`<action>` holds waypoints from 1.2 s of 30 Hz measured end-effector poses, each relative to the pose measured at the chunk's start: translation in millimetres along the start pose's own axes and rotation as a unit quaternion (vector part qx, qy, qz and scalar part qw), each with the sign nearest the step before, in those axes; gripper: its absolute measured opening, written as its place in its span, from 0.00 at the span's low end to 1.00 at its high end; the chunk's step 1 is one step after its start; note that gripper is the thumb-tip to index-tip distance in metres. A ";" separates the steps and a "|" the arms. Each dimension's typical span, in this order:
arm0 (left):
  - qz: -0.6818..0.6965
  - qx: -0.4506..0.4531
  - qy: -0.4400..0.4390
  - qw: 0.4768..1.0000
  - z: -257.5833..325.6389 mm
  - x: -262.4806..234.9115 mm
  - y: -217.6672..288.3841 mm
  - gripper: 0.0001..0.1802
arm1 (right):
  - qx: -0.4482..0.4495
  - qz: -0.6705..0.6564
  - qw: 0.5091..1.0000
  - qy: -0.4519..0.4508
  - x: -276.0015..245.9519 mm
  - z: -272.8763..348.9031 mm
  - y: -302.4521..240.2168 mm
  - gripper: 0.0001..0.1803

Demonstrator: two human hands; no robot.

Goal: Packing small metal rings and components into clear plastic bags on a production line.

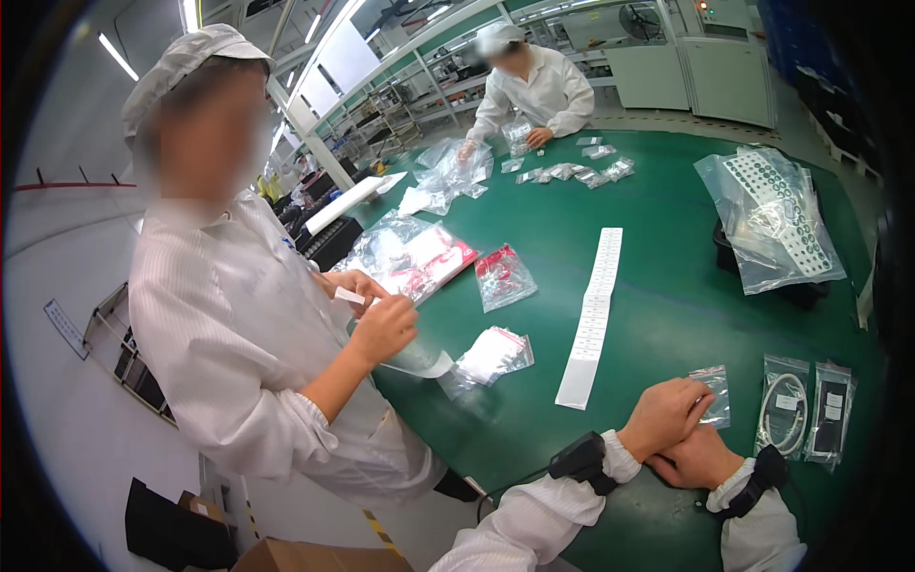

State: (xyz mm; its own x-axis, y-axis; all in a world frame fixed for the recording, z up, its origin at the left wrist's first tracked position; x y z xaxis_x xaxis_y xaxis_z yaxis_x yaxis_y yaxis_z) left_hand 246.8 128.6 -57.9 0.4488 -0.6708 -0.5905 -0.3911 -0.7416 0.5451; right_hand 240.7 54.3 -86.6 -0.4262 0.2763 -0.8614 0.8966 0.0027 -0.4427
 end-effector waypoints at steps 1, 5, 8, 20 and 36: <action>0.001 -0.003 -0.004 1.000 0.2 1.1 0.0 0.06 | 0.002 0.000 1.000 -0.001 1.6 1.6 1.1 0.11; 0.004 -0.007 -0.010 1.000 0.3 2.7 -1.9 0.06 | -0.005 0.005 1.000 0.004 4.1 3.5 4.4 0.13; 0.005 -0.018 -0.013 1.000 1.1 1.2 -5.7 0.06 | -0.014 0.002 1.000 0.010 1.2 0.4 1.1 0.13; 0.012 -0.039 -0.039 0.998 0.0 4.8 -6.5 0.06 | -0.013 -0.006 1.000 0.018 -0.3 4.1 1.8 0.11; 0.017 -0.028 -0.078 0.996 -0.8 7.3 2.3 0.07 | -0.102 -0.032 0.994 -0.032 12.8 1.3 -22.7 0.09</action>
State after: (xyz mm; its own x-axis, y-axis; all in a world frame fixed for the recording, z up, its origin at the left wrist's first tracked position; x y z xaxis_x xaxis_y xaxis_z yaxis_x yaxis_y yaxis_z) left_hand 249.9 122.1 -60.5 0.3039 -0.6928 -0.6540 -0.3567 -0.7192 0.5962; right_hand 214.8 56.5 -87.9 -0.4836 0.2082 -0.8501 0.8706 0.2141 -0.4429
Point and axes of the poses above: each hand's wrist, its own z-axis away from the middle knuckle, its own x-axis out of the palm, y = z × x, the point moved 8 cm from there along -z, towards the middle knuckle, and after that the axes turned 6 degrees about -y, right-handed, at the moved point
